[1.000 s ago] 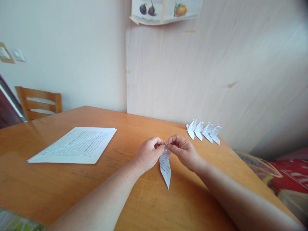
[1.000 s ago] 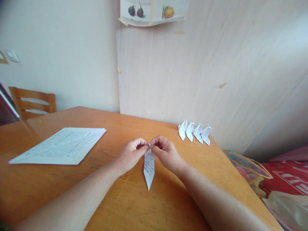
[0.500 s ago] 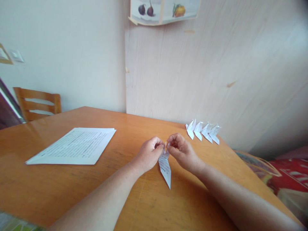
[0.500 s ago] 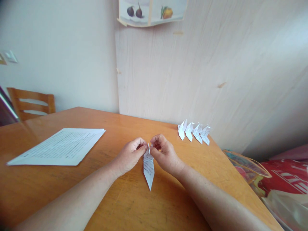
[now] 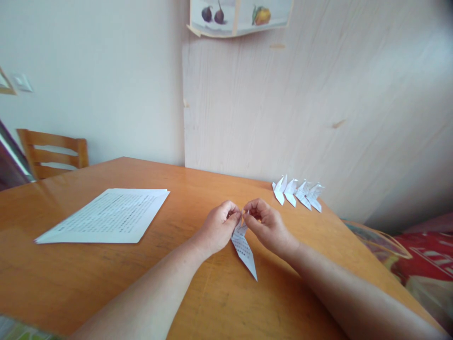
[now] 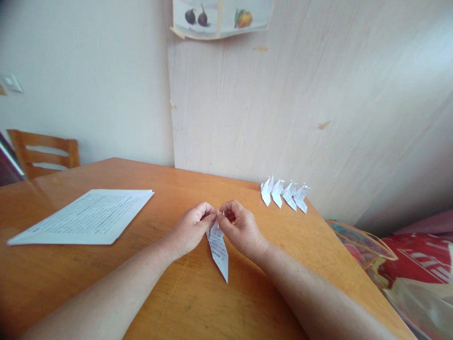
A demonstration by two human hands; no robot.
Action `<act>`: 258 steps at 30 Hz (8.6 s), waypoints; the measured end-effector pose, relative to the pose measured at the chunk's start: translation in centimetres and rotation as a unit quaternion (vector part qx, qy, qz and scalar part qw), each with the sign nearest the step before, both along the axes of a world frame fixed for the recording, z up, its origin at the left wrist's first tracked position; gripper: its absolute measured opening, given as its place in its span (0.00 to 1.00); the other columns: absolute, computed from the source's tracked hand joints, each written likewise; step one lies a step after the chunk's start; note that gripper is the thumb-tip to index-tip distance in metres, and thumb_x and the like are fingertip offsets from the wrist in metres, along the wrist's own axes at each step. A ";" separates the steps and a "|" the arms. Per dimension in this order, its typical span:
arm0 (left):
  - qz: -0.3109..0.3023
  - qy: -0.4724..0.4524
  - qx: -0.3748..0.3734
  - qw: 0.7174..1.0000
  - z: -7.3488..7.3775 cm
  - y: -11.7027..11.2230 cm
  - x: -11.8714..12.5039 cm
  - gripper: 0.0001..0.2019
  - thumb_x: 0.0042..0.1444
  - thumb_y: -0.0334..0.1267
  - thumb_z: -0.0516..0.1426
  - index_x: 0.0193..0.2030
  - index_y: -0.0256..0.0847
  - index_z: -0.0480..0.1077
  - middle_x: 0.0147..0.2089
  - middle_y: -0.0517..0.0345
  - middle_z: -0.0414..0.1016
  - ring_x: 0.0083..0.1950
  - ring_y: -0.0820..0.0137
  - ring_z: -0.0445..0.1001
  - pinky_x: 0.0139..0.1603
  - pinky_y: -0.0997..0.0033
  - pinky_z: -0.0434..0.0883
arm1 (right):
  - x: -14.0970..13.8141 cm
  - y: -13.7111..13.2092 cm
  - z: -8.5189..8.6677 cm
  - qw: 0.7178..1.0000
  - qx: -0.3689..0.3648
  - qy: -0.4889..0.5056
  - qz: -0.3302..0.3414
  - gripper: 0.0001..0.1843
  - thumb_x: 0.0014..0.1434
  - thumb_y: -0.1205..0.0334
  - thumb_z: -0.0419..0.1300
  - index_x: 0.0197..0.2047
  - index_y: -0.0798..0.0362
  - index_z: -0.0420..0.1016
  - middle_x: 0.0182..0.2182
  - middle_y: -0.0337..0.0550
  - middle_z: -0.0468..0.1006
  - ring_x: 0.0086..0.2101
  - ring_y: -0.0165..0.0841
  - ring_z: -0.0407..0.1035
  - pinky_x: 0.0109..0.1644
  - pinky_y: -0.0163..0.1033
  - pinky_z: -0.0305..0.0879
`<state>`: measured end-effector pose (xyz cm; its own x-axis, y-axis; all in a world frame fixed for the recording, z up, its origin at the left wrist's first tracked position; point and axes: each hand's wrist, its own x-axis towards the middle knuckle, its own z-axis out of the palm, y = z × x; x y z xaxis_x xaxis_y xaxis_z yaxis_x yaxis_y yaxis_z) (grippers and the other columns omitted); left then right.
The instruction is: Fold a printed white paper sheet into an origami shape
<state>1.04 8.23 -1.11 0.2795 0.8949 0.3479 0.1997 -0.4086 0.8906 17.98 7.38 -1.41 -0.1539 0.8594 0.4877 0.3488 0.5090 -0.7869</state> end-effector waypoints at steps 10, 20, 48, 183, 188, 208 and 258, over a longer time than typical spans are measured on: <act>-0.007 -0.009 -0.012 1.000 -0.2 0.2 0.1 0.07 0.62 0.39 0.56 0.34 0.40 0.69 0.32 0.61 0.71 0.35 0.70 0.69 0.37 0.72 0.66 | 0.0 -0.1 -0.2 0.998 0.039 -0.037 -0.013 0.05 0.61 0.64 0.58 0.39 0.51 0.75 0.31 0.40 0.77 0.30 0.32 0.70 0.35 0.38 0.66; 0.002 -0.020 -0.023 1.000 -0.3 0.0 0.1 0.09 0.62 0.42 0.56 0.34 0.40 0.69 0.32 0.62 0.70 0.35 0.70 0.68 0.38 0.72 0.65 | -0.1 -0.3 -0.1 0.997 0.058 -0.039 -0.028 0.03 0.60 0.65 0.59 0.38 0.51 0.70 0.29 0.39 0.74 0.30 0.31 0.69 0.33 0.37 0.66; -0.031 -0.081 -0.072 0.994 0.2 -0.2 0.2 0.07 0.61 0.40 0.58 0.36 0.38 0.71 0.33 0.61 0.70 0.35 0.72 0.68 0.37 0.73 0.65 | 0.0 -0.4 -0.3 0.995 0.080 -0.060 -0.018 0.05 0.60 0.67 0.58 0.40 0.52 0.73 0.31 0.39 0.75 0.31 0.31 0.70 0.36 0.37 0.66; 0.085 0.177 0.272 0.942 0.2 -0.2 -0.9 0.08 0.62 0.27 0.56 0.42 0.44 0.71 0.42 0.56 0.72 0.45 0.66 0.73 0.46 0.66 0.70 | -0.1 0.0 0.4 0.998 -0.052 0.009 0.039 0.08 0.59 0.58 0.60 0.32 0.52 0.71 0.27 0.37 0.72 0.29 0.31 0.66 0.34 0.36 0.63; 0.088 0.174 0.280 0.940 0.1 -0.2 -0.9 0.07 0.61 0.27 0.56 0.41 0.44 0.68 0.42 0.56 0.71 0.44 0.66 0.72 0.44 0.66 0.70 | -0.2 0.1 0.2 0.998 -0.052 0.018 0.040 0.07 0.59 0.59 0.60 0.32 0.53 0.71 0.26 0.37 0.71 0.28 0.30 0.65 0.33 0.36 0.62; 0.105 0.183 0.273 0.938 -0.1 -0.1 -0.8 0.06 0.60 0.29 0.57 0.36 0.44 0.66 0.40 0.56 0.71 0.44 0.64 0.72 0.45 0.65 0.70 | -0.3 0.2 -0.2 0.998 -0.058 0.027 0.024 0.10 0.59 0.55 0.61 0.31 0.52 0.71 0.25 0.36 0.69 0.27 0.30 0.63 0.31 0.35 0.60; 0.092 0.072 0.166 0.979 -0.5 0.3 -0.4 0.04 0.57 0.32 0.58 0.37 0.42 0.66 0.36 0.59 0.72 0.40 0.69 0.72 0.44 0.67 0.70 | -0.1 0.3 -0.1 0.999 -0.048 0.020 0.010 0.07 0.59 0.58 0.61 0.32 0.52 0.70 0.25 0.36 0.70 0.27 0.30 0.64 0.31 0.35 0.60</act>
